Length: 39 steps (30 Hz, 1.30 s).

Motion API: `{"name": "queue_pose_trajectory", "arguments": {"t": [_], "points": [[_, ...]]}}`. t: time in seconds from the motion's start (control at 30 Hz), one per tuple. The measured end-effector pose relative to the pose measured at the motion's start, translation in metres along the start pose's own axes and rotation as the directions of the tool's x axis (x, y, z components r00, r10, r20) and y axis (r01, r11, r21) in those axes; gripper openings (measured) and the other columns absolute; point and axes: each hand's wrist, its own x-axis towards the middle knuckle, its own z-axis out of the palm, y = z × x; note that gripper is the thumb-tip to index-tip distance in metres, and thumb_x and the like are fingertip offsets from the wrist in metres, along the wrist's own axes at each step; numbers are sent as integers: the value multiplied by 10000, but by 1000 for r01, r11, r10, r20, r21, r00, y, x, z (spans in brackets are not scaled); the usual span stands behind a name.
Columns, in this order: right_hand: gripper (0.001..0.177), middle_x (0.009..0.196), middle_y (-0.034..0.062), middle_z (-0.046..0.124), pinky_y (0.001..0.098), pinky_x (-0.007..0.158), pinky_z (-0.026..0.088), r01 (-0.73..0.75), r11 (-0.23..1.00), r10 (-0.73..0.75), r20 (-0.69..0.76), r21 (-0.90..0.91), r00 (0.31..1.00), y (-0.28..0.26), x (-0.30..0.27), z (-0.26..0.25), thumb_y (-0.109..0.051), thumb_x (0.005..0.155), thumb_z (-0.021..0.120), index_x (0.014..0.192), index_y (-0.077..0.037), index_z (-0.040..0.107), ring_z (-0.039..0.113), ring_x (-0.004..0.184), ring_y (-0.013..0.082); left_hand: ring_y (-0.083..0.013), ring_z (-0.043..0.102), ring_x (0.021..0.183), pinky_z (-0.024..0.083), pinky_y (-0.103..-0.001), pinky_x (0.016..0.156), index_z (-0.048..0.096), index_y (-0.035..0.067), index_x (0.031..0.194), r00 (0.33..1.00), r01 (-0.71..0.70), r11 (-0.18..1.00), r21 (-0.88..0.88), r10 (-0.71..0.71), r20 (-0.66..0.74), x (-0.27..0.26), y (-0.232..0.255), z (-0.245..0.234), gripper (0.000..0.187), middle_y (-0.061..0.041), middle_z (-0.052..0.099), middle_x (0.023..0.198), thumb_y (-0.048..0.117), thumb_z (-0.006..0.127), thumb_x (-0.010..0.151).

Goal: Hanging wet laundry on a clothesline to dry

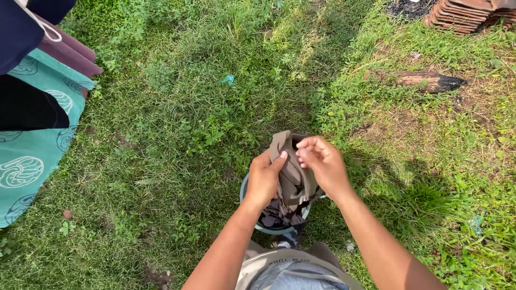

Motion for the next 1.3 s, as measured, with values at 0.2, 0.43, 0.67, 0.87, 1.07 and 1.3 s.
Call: {"name": "queue_pose_trajectory", "arguments": {"t": [0.2, 0.43, 0.67, 0.87, 1.07, 1.3], "points": [[378, 964, 228, 739, 434, 747, 642, 155, 860, -214, -69, -486, 974, 57, -18, -19, -135, 839, 852, 1160, 11, 715, 760, 872, 332, -400, 662, 1169, 602, -543, 860, 492, -91, 1472, 993, 108, 948, -299, -115, -6, 12, -18, 1, 486, -335, 644, 1300, 179, 538, 1070], [140, 874, 80, 666, 325, 720, 549, -80, 994, 87, -99, 81, 991, 74, 0, -47, -96, 1022, 544, 1065, -41, 665, 619, 768, 181, -294, 633, 1097, 590, -481, 871, 588, -47, 1398, 990, 119, 959, -257, -135, -44, -4, 19, -5, 415, -252, 695, 1182, 161, 540, 1042], [74, 675, 61, 689, 351, 604, 440, 63, 875, -199, -238, -481, 951, 18, -3, -17, -133, 993, 694, 1060, -102, 705, 576, 594, 194, -325, 747, 655, 619, -443, 573, 656, -33, 1102, 931, 222, 740, -634, -355, -88, 5, 20, -14, 338, -228, 738, 813, 293, 607, 1031], [136, 588, -18, 737, 270, 572, 575, 543, 692, -575, 91, -476, 813, 23, -21, 6, -39, 864, 747, 759, -119, 779, 717, 556, 157, -357, 762, 709, 633, -508, 573, 625, -28, 1132, 956, 190, 672, -716, -293, -21, 16, 13, 4, 328, -279, 743, 881, 287, 598, 1044], [476, 1000, 265, 757, 559, 882, 576, -170, 574, 162, -93, -801, 982, 54, 4, -5, -277, 813, 763, 1176, 29, 741, 710, 1062, 450, -370, 766, 724, 636, -506, 592, 664, -17, 1195, 955, 265, 706, -657, -284, 81, 9, 10, 8, 354, -273, 753, 872, 290, 642, 1018], [185, 883, 215, 780, 491, 739, 542, -84, 832, 130, 44, -549, 991, 43, 11, 5, -142, 883, 720, 978, -16, 817, 725, 902, 446, -348, 771, 717, 639, -511, 605, 675, -9, 1185, 961, 265, 715, -647, -247, 120, 27, -23, 6, 335, -273, 755, 869, 280, 650, 1018]]}}
